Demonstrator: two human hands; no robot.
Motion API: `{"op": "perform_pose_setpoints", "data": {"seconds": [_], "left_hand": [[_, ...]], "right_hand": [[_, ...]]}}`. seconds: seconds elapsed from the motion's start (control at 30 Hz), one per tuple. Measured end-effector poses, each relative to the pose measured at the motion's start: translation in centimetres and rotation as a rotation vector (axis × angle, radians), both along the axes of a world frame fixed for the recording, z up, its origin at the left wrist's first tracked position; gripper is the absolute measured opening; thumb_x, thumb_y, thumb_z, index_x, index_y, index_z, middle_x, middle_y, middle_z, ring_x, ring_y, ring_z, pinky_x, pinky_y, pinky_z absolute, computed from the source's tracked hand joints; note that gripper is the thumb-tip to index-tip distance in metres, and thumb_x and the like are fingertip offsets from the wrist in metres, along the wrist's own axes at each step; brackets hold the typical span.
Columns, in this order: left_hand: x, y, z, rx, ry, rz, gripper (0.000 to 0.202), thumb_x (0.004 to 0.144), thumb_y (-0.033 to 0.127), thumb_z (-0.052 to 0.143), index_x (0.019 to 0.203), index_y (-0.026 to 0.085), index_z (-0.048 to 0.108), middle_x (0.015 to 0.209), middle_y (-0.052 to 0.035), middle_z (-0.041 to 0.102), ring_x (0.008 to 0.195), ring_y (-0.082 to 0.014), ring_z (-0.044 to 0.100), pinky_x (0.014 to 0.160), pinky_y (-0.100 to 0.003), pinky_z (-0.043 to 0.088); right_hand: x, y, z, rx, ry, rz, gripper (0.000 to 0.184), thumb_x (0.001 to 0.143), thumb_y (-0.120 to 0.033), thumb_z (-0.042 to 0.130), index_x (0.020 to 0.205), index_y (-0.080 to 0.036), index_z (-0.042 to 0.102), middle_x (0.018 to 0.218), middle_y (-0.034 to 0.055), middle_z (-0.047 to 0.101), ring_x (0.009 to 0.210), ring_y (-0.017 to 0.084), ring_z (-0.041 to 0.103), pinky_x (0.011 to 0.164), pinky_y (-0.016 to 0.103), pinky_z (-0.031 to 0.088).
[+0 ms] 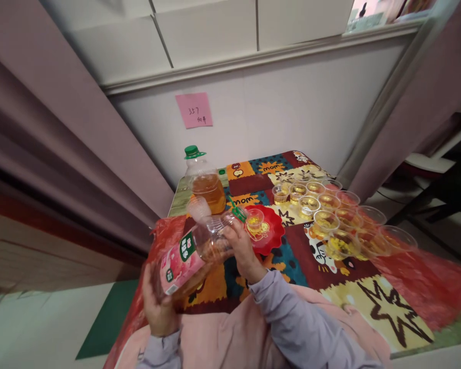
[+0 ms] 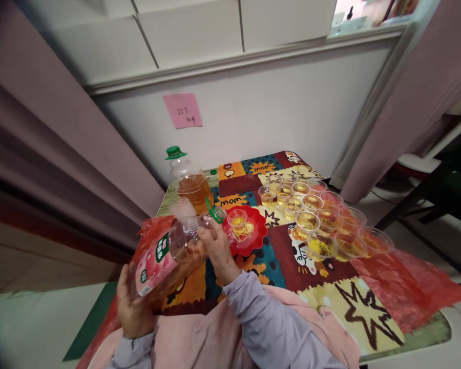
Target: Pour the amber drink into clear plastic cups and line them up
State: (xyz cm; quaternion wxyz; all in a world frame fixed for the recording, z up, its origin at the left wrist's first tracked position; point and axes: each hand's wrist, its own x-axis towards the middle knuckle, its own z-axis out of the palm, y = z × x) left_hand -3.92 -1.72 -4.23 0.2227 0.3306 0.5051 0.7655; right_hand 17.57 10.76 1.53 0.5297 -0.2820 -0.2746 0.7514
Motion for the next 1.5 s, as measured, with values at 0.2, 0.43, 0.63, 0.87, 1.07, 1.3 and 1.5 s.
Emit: {"op": "perform_pose_setpoints", "data": {"seconds": [0.2, 0.43, 0.63, 0.87, 1.07, 1.3, 1.5], "left_hand": [[-2.2, -0.6, -0.7, -0.211, 0.519, 0.071, 0.122, 0.054, 0.062, 0.102, 0.159, 0.023, 0.053, 0.165, -0.0176, 0.053, 0.154, -0.0464, 0.048, 0.129, -0.061, 0.035], [-4.3, -1.5, -0.4, -0.312, 0.701, 0.022, 0.116, 0.054, 0.051, 0.102, 0.155, 0.025, 0.051, 0.156, -0.0175, 0.058, 0.143, -0.0450, 0.059, 0.121, -0.062, 0.047], [-3.8, -1.1, -0.5, -0.304, 0.568, -0.021, 0.112, 0.051, 0.047, 0.102, 0.148, 0.025, 0.050, 0.152, -0.0160, 0.060, 0.140, -0.0438, 0.062, 0.119, -0.060, 0.049], [-4.1, -0.9, -0.9, -0.299, 0.546, -0.023, 0.114, 0.051, 0.045, 0.102, 0.150, 0.025, 0.048, 0.157, -0.0183, 0.056, 0.148, -0.0463, 0.054, 0.125, -0.066, 0.040], [-4.2, -0.8, -1.0, -0.290, 0.552, -0.030, 0.114, 0.051, 0.048, 0.103, 0.149, 0.025, 0.050, 0.154, -0.0167, 0.059, 0.146, -0.0445, 0.057, 0.124, -0.063, 0.043], [-4.1, -0.5, -1.3, -0.278, 0.558, -0.049, 0.114, 0.053, 0.047, 0.102, 0.150, 0.024, 0.048, 0.154, -0.0176, 0.058, 0.146, -0.0433, 0.057, 0.125, -0.063, 0.042], [-3.6, -0.4, -1.0, -0.279, 0.517, -0.079, 0.116, 0.052, 0.047, 0.103, 0.150, 0.024, 0.046, 0.157, -0.0185, 0.057, 0.148, -0.0438, 0.056, 0.124, -0.063, 0.043]], "right_hand": [[-0.3, -1.1, -0.5, 0.225, -0.175, -0.059, 0.064, 0.093, -0.073, 0.071, 0.134, -0.025, 0.067, 0.127, 0.0089, 0.075, 0.111, 0.026, 0.073, 0.089, 0.037, 0.063], [-0.7, -1.8, -0.7, 0.298, -0.147, -0.023, 0.067, 0.092, -0.075, 0.072, 0.135, -0.025, 0.061, 0.137, 0.0122, 0.070, 0.122, 0.030, 0.071, 0.091, 0.042, 0.065], [-0.5, -1.6, 0.0, 0.308, -0.181, 0.086, 0.074, 0.092, -0.078, 0.069, 0.145, -0.028, 0.058, 0.143, 0.0126, 0.068, 0.116, 0.029, 0.073, 0.083, 0.039, 0.066], [5.2, -0.5, -0.5, 0.276, -0.400, 0.068, 0.075, 0.085, -0.073, 0.079, 0.142, -0.027, 0.063, 0.133, 0.0133, 0.075, 0.109, 0.029, 0.077, 0.083, 0.040, 0.063], [13.1, 2.4, 1.1, 0.405, -0.701, -0.227, 0.051, 0.082, -0.063, 0.084, 0.109, -0.022, 0.073, 0.095, 0.0088, 0.081, 0.088, 0.028, 0.078, 0.080, 0.041, 0.062], [15.9, 6.7, 5.4, 0.872, -1.390, -0.175, 0.027, 0.092, -0.040, 0.078, 0.112, -0.022, 0.077, 0.099, 0.0068, 0.082, 0.088, 0.026, 0.077, 0.082, 0.039, 0.058], [12.4, 8.3, 6.6, 1.067, -1.932, 0.208, 0.060, 0.094, -0.041, 0.081, 0.147, -0.018, 0.065, 0.146, 0.0182, 0.071, 0.127, 0.034, 0.073, 0.105, 0.041, 0.054]]}}
